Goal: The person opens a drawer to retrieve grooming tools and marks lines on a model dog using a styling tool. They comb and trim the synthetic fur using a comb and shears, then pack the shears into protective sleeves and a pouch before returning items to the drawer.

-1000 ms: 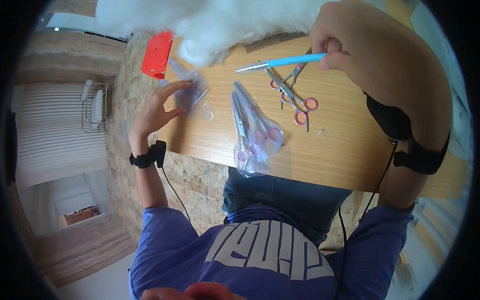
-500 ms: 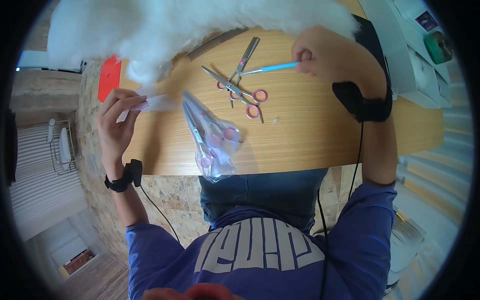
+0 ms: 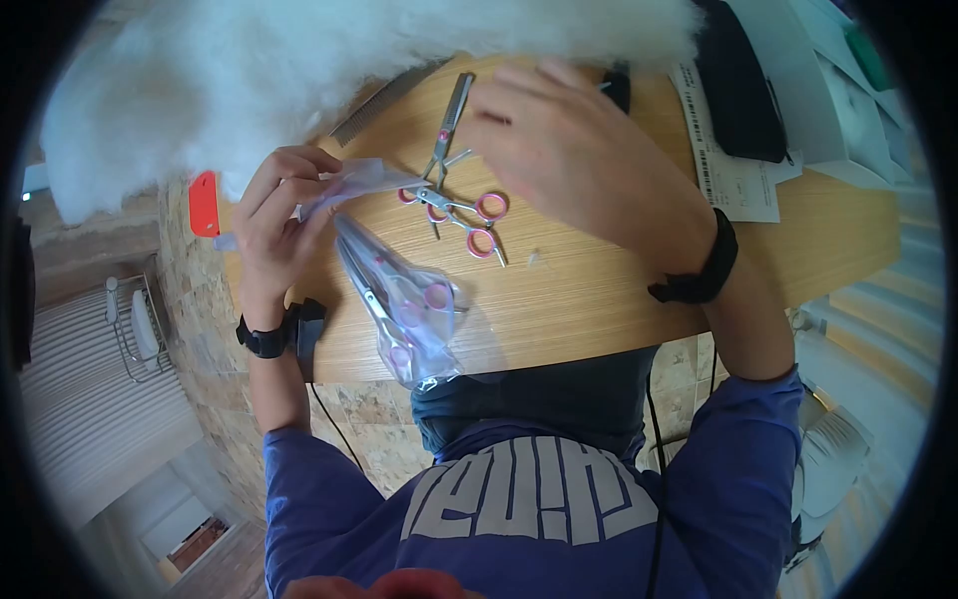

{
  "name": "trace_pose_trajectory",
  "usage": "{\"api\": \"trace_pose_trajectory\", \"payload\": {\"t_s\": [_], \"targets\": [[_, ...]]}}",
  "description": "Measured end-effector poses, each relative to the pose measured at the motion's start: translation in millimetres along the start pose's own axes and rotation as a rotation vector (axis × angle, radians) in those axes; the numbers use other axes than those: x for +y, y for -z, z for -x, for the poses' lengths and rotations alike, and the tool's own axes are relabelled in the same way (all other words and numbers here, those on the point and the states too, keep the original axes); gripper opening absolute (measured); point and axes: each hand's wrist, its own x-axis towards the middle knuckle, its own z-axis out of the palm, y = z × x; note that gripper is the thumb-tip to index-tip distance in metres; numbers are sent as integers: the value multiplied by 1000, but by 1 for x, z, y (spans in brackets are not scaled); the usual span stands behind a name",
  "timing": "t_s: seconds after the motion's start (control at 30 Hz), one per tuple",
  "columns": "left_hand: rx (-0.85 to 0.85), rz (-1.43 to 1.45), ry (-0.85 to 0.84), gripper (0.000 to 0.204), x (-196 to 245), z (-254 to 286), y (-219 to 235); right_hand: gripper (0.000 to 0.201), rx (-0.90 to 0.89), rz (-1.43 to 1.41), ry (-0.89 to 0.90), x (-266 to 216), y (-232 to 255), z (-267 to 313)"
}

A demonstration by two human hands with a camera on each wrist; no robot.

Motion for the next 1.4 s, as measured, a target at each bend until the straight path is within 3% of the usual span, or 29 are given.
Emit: {"api": "trace_pose_trajectory", "payload": {"t_s": [0.1,0.3,0.5,0.63,0.93,1.13,1.3,1.4], "targets": [[36,-5,9,25,-5,6,1,20,-137,-182,-110,-17,-10,4],[102,-78,-66,21,-7,14,3,22,-307,-203,-258,-23,-9,0],[221,-184,-159,22,-4,17,7,28,-192,-245,-239,-32,-15,-3],[291,-202,-153,23,-5,19,7,30,-308,-283,-200,-32,-12,0],[260,-146,-69,24,-2,17,8,26,-266,-228,-304,-36,-13,3],[242,-74,87,23,-3,16,10,23,-243,-206,-323,-35,-16,8],[272,43,239,18,-3,18,5,19,-362,-164,-450,-42,-3,3],[283,122,280,17,-6,20,2,15,-323,-212,-502,-36,-7,6]]}}
